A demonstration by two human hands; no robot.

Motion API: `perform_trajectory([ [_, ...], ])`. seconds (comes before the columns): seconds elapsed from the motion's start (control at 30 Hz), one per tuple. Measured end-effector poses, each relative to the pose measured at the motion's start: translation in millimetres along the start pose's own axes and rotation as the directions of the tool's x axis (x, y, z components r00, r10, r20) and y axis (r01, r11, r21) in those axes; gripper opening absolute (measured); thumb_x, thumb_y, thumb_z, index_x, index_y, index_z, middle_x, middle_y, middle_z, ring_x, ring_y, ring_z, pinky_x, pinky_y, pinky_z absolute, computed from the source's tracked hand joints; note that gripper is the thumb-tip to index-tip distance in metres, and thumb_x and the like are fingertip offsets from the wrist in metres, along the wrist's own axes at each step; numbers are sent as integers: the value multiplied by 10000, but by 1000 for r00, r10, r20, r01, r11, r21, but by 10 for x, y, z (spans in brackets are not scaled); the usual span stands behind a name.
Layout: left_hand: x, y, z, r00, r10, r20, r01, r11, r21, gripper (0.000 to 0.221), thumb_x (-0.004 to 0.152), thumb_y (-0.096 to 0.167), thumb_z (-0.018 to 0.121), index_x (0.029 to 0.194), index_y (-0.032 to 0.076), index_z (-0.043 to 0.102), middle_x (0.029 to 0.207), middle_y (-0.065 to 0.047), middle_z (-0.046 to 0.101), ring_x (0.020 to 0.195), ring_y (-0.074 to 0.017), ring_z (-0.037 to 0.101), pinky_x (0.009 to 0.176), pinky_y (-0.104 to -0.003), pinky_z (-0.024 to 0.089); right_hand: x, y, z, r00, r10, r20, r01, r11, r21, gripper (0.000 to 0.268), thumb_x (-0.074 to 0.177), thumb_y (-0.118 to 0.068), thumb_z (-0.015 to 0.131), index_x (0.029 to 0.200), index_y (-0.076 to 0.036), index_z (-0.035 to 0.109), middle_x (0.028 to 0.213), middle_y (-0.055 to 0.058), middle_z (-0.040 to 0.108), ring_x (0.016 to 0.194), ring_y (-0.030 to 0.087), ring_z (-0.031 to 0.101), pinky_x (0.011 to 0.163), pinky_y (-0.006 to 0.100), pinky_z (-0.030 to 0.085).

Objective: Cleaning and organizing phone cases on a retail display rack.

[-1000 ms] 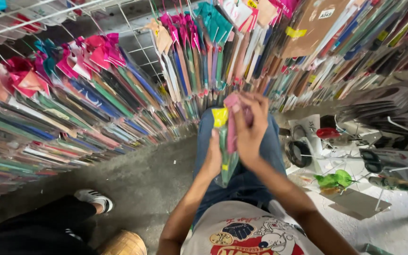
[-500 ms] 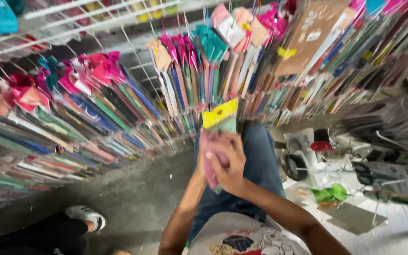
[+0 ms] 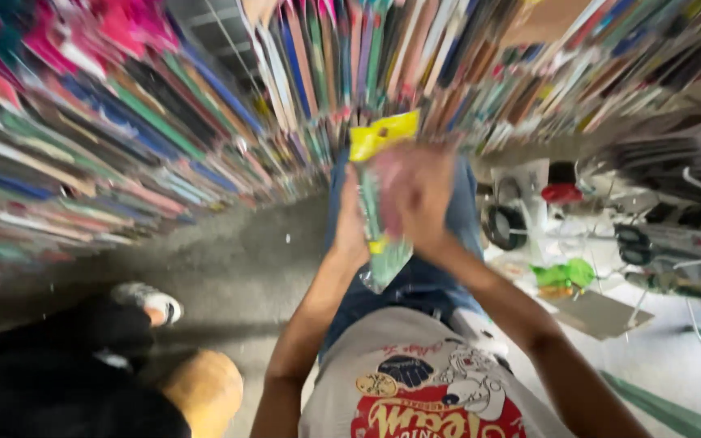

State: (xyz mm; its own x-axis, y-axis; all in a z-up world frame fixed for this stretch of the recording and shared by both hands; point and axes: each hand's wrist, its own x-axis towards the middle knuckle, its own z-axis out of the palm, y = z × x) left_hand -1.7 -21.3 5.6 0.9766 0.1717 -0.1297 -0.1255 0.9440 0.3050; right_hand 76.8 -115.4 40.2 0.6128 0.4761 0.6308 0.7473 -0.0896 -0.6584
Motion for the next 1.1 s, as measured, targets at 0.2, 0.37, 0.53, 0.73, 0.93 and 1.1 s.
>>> perform_trajectory([
  [0.2,-38,-98,-362,1000,21,-21,-21,1000,-13,604,1172,597,458,1332,34,606,997,-46,669,844,-161,635,709,-303,518,-329,-331,162,974,203,-95,-207,978,-27,238,988,-97,654,1204,-15,601,1226,173,563,1143,350,555,1027,461,460],
  [0.37,-109,-66,-196,951,-103,-291,98,995,-30,720,1015,691,392,1245,42,602,1004,-72,719,886,-201,705,791,-362,576,-172,-207,177,990,120,73,-125,989,72,189,954,-80,678,1137,-53,639,1223,155,593,1160,345,566,998,411,470],
  [0.53,-85,-61,-99,962,-9,-273,67,976,205,766,941,689,408,1412,101,545,1300,-37,682,1179,-173,675,1039,-353,536,-132,-247,174,988,151,-9,-151,989,8,209,957,-48,715,1156,-59,651,1214,123,579,1136,344,555,1004,459,461],
  [0.73,-105,9,-332,992,23,-128,1,983,184,858,1070,730,309,1366,-30,574,1114,-150,711,969,-236,709,858,-369,583,-502,-177,145,982,129,136,-145,983,114,288,919,-84,757,1192,-75,666,1260,157,531,1178,338,555,1032,415,468],
  [0.93,-60,-94,-380,978,73,-194,45,838,543,938,1003,808,256,1336,32,664,1005,-91,734,698,-137,644,537,-250,476,-10,-321,188,987,163,-4,-163,986,25,285,944,-21,765,1213,-85,696,1265,132,598,1200,308,559,1056,404,461],
  [1.1,-220,318,81,974,105,-201,-82,989,120,809,1035,741,384,1387,31,549,987,-107,667,748,-189,670,618,-331,557,-602,-410,213,976,157,153,-180,972,150,297,879,-51,747,1169,-61,682,1249,154,557,1180,339,543,1057,432,450],
])
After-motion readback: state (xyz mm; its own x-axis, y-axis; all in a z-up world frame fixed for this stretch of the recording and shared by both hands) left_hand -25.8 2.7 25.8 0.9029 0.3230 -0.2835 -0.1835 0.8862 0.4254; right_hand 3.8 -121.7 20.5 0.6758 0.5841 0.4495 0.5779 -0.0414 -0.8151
